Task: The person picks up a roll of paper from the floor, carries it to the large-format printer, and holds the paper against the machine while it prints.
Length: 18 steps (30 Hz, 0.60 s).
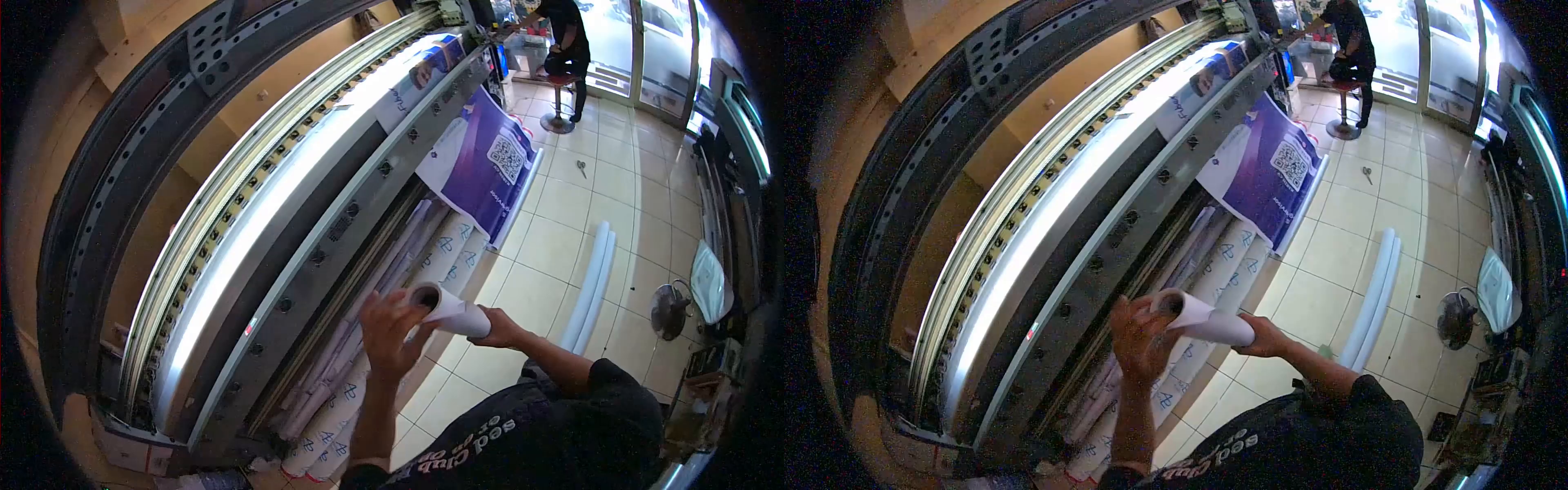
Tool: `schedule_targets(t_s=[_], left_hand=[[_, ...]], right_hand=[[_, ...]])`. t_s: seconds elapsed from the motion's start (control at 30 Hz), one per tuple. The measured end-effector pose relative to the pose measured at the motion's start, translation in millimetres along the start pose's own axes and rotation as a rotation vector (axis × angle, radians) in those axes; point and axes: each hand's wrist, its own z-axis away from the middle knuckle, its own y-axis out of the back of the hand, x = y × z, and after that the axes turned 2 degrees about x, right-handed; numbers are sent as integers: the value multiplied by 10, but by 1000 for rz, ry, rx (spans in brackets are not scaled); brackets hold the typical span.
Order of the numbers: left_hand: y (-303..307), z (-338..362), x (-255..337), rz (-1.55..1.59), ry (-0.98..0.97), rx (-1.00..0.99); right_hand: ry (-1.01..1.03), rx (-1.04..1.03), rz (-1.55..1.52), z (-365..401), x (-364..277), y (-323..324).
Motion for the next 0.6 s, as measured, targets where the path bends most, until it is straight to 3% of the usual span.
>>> schedule_targets(t_s=[0.1, 0.27, 0.33, 0.43, 0.6], left_hand=[[-503, -619, -69, 205, -38, -166], [-1691, -1393, 2, 359, 43, -223], [-2016, -1810, 242, 348, -44, -462], [-2572, -2175, 561, 372, -201, -341], [-3659, -2442, 501, 651, -128, -308]], right_hand=[[-86, 19, -12, -67, 246, 530], [-98, 59, -81, -158, 775, 1254], [-153, 179, -104, -163, 907, 1611], [-206, 293, -74, -122, 1394, 1909], [-245, 610, -176, -332, 1620, 2501]])
